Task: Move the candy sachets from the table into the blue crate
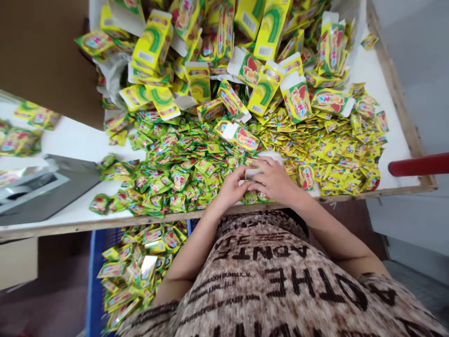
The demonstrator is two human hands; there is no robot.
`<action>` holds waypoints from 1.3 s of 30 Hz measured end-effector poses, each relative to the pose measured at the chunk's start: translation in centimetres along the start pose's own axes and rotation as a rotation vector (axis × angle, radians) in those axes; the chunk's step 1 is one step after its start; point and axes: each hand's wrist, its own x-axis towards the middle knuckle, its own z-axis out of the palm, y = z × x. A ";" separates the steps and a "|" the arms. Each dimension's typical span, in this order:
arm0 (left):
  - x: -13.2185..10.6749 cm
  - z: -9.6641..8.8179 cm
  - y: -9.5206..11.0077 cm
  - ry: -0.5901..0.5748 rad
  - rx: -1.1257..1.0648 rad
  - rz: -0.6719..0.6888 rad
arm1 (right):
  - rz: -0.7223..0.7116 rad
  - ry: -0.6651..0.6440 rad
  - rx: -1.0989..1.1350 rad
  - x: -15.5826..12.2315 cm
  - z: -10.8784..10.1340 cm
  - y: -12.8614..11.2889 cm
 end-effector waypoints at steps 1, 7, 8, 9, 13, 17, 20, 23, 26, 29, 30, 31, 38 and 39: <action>-0.1 -0.1 -0.2 0.005 -0.039 -0.017 | 0.019 0.052 0.068 -0.2 0.0 0.1; -1.6 -0.2 -0.6 0.058 -0.263 -0.141 | 0.536 0.336 0.784 -1.6 0.8 0.3; -1.9 -0.1 -0.5 0.062 -0.316 -0.180 | 0.595 0.278 0.916 -1.6 1.3 0.3; -2.0 0.0 -0.4 0.062 -0.356 -0.217 | 0.635 0.219 1.022 -1.6 1.7 0.3; -1.7 0.5 0.2 0.179 -0.320 -0.234 | 0.624 0.197 1.062 -0.7 2.8 0.0; -0.8 0.2 0.4 0.393 -0.235 -0.143 | 0.517 0.282 0.958 0.5 2.4 0.0; -0.5 -0.2 0.1 0.352 -0.120 -0.072 | 0.575 0.313 0.990 1.2 2.0 0.4; -0.3 -0.3 -0.2 0.330 -0.099 -0.050 | 0.594 0.263 1.035 1.5 2.1 0.9; -0.1 0.1 -0.4 0.337 -0.197 -0.077 | 0.588 0.273 1.034 1.2 2.4 1.1; 0.0 0.2 -0.5 0.327 -0.168 -0.046 | 0.542 0.305 0.979 0.6 2.6 1.1; 0.0 0.1 -0.5 0.318 -0.132 -0.010 | 0.522 0.302 0.962 0.4 2.7 1.0; 0.0 0.1 -0.5 0.307 -0.097 0.036 | 0.503 0.296 0.949 0.2 2.7 1.0; -0.6 -0.7 -0.8 0.241 0.050 0.242 | 0.302 0.361 0.653 -0.8 3.1 1.0; -0.7 -0.7 -1.0 0.222 0.058 0.256 | 0.272 0.383 0.589 -1.0 3.4 1.0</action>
